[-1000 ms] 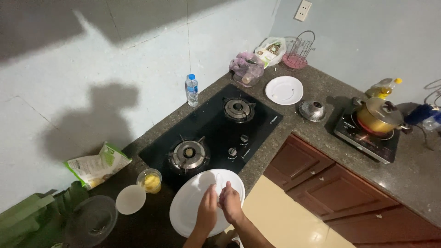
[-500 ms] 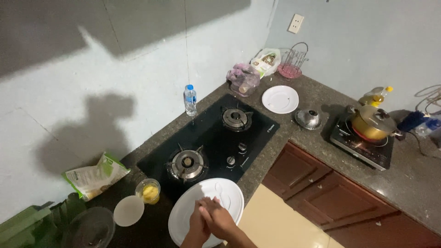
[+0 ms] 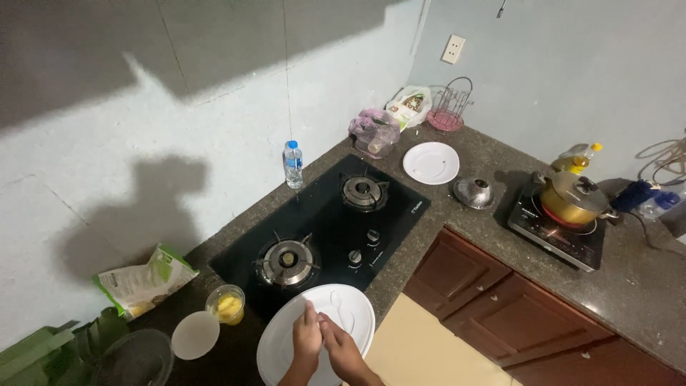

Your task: Preparing food by boiling water in a pot, cleaning banana leaves, and shaping small dough balls by hand.

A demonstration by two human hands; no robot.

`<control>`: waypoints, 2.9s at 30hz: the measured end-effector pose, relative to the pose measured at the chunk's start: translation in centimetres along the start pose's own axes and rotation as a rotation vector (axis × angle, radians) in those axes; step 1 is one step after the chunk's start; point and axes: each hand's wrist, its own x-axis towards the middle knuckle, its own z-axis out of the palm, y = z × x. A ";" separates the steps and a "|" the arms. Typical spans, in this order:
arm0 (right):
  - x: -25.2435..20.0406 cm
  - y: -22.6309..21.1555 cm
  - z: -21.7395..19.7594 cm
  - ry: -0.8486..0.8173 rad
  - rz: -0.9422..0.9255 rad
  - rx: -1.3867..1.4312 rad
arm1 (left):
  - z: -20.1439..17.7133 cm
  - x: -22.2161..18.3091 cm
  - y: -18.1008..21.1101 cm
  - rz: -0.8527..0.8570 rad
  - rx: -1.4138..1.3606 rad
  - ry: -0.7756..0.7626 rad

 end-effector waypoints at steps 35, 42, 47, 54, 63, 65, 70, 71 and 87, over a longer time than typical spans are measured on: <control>-0.7 -1.3 -1.1 0.016 -0.442 -0.301 | -0.5 -2.6 2.7 -0.149 -0.341 -0.070; -1.0 -1.6 -1.9 0.150 -0.178 -0.013 | 0.6 0.6 -0.4 0.172 -0.343 -0.205; 0.2 -1.0 -1.4 0.114 -0.051 0.235 | 0.4 -2.9 2.8 0.092 -0.135 -0.168; 0.1 -4.4 -1.0 0.153 0.378 0.979 | 0.9 0.6 -2.6 0.511 0.292 -0.166; 2.3 0.2 -1.9 0.072 0.397 1.112 | 0.5 -1.2 -2.6 0.805 0.613 -0.371; 2.4 0.3 -1.6 0.040 0.353 1.155 | 0.3 -1.5 -2.0 0.805 0.439 -0.310; 2.1 -0.7 -1.6 0.142 0.485 0.976 | 0.2 -1.2 -2.4 0.629 0.163 -0.240; 3.0 1.1 -1.5 0.087 0.413 0.937 | 0.2 -0.9 -2.6 0.467 0.143 -0.250; 2.4 2.7 -1.3 -0.046 0.096 0.776 | 0.4 0.1 -2.7 0.180 -0.014 -0.235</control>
